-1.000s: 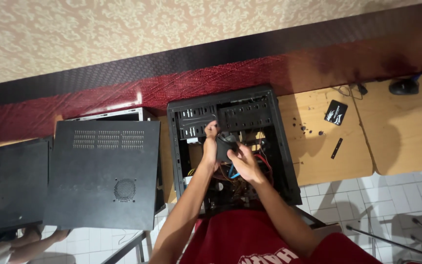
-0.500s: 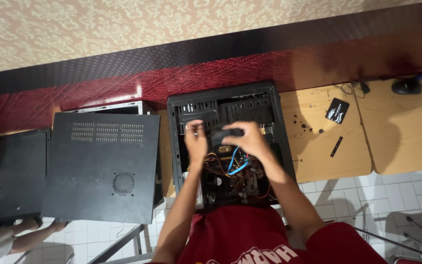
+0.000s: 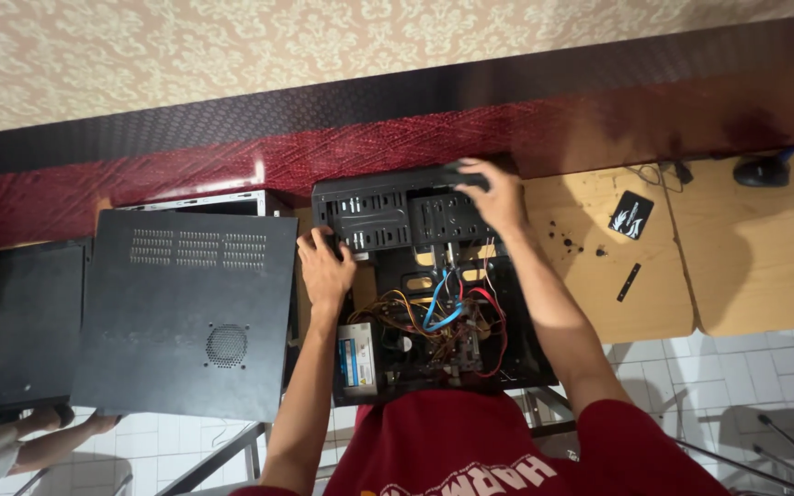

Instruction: Disassembling a computer case by removing screws and extracting internal components

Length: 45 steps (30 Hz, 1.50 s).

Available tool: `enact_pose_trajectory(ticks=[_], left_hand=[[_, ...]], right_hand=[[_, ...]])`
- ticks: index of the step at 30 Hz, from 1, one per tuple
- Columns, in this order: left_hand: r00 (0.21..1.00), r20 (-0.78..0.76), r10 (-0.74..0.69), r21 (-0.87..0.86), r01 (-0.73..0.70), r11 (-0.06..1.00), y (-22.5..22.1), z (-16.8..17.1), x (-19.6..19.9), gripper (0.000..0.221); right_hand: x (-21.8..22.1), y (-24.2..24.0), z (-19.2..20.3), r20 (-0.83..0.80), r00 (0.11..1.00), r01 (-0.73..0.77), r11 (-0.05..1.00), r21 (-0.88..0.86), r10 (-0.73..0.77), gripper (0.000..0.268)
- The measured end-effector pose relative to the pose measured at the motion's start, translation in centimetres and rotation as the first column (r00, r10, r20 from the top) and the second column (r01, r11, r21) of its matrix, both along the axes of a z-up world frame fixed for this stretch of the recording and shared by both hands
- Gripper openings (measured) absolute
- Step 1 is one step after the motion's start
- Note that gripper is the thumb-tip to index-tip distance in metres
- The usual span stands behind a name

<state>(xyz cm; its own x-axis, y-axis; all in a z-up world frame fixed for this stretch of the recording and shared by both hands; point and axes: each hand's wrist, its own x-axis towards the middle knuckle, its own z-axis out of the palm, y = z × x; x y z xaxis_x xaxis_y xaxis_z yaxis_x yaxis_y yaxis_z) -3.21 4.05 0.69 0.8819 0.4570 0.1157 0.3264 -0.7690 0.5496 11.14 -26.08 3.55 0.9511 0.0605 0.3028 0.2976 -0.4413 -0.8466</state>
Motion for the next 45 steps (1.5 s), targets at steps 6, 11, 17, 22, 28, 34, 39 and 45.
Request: enact_pose_trajectory(ticks=[6,11,17,22,28,34,39,45], left_hand=[[1.000,-0.027,0.010,-0.056,-0.011,0.998,-0.1,1.6,-0.3,0.034],[0.994,-0.091,0.064,-0.162,-0.078,0.984,-0.1,2.0,-0.7,0.035],[0.995,-0.080,0.057,-0.119,-0.066,0.991,-0.1,1.6,-0.2,0.033],[0.992,-0.107,0.074,-0.070,-0.081,0.994,-0.5,1.5,0.1,0.032],[0.990,-0.115,0.078,-0.063,-0.086,0.994,-0.2,0.9,-0.1,0.031],[0.993,-0.097,0.070,-0.094,-0.079,0.992,-0.1,1.2,-0.1,0.032],[0.993,-0.098,0.064,-0.124,-0.076,0.989,-0.1,1.4,-0.2,0.032],[0.994,-0.095,0.062,-0.034,-0.065,0.997,-0.5,1.4,0.0,0.031]], right_hand=[[0.2,2.3,1.0,0.002,0.955,-0.297,0.951,0.087,0.298,0.032],[3.0,-4.0,-2.1,-0.046,0.995,-0.084,0.996,0.037,0.085,0.035],[4.3,-10.4,-4.7,-0.024,0.996,0.093,0.989,0.113,-0.091,0.044],[0.2,-6.8,-0.1,-0.062,0.996,0.082,0.960,0.267,-0.067,0.059],[0.1,-0.9,-1.9,-0.016,0.999,0.034,0.997,0.065,-0.033,0.050],[1.3,-0.4,-3.5,0.080,0.996,0.039,0.997,-0.063,-0.034,0.038],[1.2,-4.8,-1.3,0.060,0.977,0.212,0.953,-0.216,-0.204,0.036],[1.3,-4.0,-1.4,0.013,0.971,0.239,0.957,-0.166,-0.240,0.038]])
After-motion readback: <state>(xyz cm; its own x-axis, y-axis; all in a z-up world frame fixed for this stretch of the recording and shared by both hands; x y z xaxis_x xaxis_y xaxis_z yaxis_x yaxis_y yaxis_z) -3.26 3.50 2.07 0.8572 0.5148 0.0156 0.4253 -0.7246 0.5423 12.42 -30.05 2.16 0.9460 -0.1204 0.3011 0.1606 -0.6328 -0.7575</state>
